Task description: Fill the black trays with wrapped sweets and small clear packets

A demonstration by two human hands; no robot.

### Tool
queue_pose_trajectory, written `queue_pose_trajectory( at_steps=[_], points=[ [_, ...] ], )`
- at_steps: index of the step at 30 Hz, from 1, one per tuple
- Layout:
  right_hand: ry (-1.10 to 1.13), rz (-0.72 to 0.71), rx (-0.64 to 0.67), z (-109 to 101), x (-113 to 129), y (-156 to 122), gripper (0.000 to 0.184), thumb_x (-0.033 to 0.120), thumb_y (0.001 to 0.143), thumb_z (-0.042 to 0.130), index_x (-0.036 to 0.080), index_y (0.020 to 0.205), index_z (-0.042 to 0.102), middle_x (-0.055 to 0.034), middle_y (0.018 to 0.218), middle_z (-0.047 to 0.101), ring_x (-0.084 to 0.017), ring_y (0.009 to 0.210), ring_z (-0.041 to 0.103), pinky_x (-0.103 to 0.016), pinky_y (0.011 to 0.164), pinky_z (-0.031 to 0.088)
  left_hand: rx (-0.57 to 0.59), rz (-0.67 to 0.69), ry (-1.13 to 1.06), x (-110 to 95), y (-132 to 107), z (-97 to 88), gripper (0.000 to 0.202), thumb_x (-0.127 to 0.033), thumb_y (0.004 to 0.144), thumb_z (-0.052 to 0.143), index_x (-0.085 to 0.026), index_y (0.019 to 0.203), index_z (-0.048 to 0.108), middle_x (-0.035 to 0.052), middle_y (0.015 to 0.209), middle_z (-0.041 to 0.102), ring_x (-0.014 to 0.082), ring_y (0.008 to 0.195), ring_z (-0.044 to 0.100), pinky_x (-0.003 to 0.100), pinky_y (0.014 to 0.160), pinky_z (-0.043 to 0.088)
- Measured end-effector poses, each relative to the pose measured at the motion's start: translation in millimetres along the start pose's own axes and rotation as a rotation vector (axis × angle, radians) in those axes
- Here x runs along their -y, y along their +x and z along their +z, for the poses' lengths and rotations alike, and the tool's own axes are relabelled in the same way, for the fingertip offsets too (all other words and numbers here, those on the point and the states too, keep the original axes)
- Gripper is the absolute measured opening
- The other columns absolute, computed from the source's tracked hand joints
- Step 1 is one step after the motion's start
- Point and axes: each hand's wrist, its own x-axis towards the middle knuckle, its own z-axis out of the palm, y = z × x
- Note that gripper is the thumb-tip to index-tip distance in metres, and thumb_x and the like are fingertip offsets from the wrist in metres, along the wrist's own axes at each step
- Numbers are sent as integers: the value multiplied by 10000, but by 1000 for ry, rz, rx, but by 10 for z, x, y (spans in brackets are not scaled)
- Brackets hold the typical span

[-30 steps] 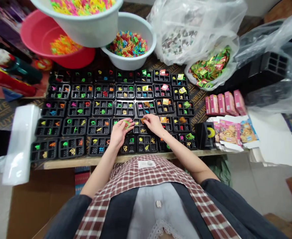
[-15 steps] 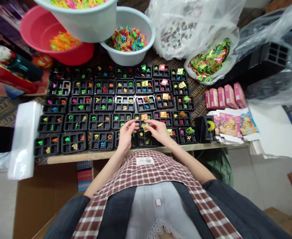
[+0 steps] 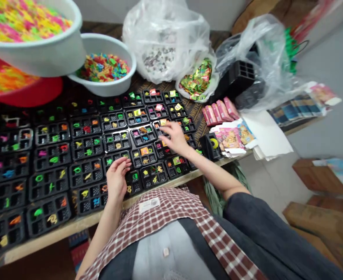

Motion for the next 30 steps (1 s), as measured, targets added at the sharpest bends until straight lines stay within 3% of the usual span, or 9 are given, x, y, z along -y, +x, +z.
queue_pose_trajectory(
  at_steps=[3, 6, 9, 12, 17, 22, 25, 30],
  points=[
    [-172, 139, -127, -277, -733, 660, 355, 404, 890, 569, 199, 1174, 628, -145, 1292, 490, -310, 1248, 393, -484, 1048, 343, -30, -12, -6, -43, 46, -12, 290, -262, 518, 774, -152, 773, 692, 18, 725, 701, 99, 643, 620, 180, 577, 447],
    [-304, 377, -187, -413, -1432, 1177, 523, 443, 875, 574, 148, 1304, 525, -202, 1401, 385, -349, 1300, 317, -510, 1065, 293, -75, -1, 0, -95, 83, -43, 284, -257, 508, 769, -156, 762, 693, 17, 718, 705, 104, 635, 624, 182, 565, 453],
    [-371, 547, -188, -449, -1849, 1493, 582, 411, 882, 562, 118, 1371, 444, -225, 1436, 333, -340, 1299, 307, -474, 1062, 290, -125, 13, 6, -135, 132, -80, 270, -255, 508, 760, -162, 753, 695, 18, 710, 708, 113, 621, 629, 191, 551, 461],
    [-431, 529, -126, -449, -2031, 1672, 522, 313, 896, 530, 88, 1359, 443, -230, 1387, 382, -305, 1242, 357, -418, 1040, 309, -178, 18, 1, -148, 201, -102, 258, -250, 503, 752, -165, 740, 694, 18, 693, 708, 116, 612, 632, 196, 552, 471],
    [-515, 444, 104, -412, -2203, 1916, 450, 182, 834, 564, 79, 1270, 520, -229, 1261, 516, -300, 1131, 461, -380, 960, 377, -234, 37, 25, -128, 293, -71, 262, -265, 507, 742, -171, 747, 692, 28, 706, 712, 137, 606, 638, 221, 539, 470],
    [-575, 483, 172, -345, -2406, 2048, 379, 89, 827, 499, 56, 1199, 564, -260, 1156, 595, -320, 1065, 550, -402, 893, 428, -230, 30, 52, -111, 291, 26, 316, -314, 505, 760, -155, 768, 689, 46, 726, 711, 142, 622, 643, 235, 568, 474],
    [-527, 496, 80, -378, -2539, 2054, 377, 38, 816, 435, 71, 1163, 579, -235, 1068, 632, -303, 1014, 579, -422, 890, 438, -217, 7, 34, -134, 282, 61, 339, -323, 492, 784, -148, 767, 692, 49, 720, 712, 133, 618, 635, 229, 578, 472],
    [-173, 598, -282, -620, -2590, 2068, 343, 74, 766, 466, 73, 1089, 580, -156, 1001, 619, -240, 941, 580, -408, 890, 488, -202, -1, 35, -159, 278, 42, 331, -317, 503, 785, -148, 773, 694, 50, 724, 712, 135, 616, 635, 232, 575, 469]
  ],
)
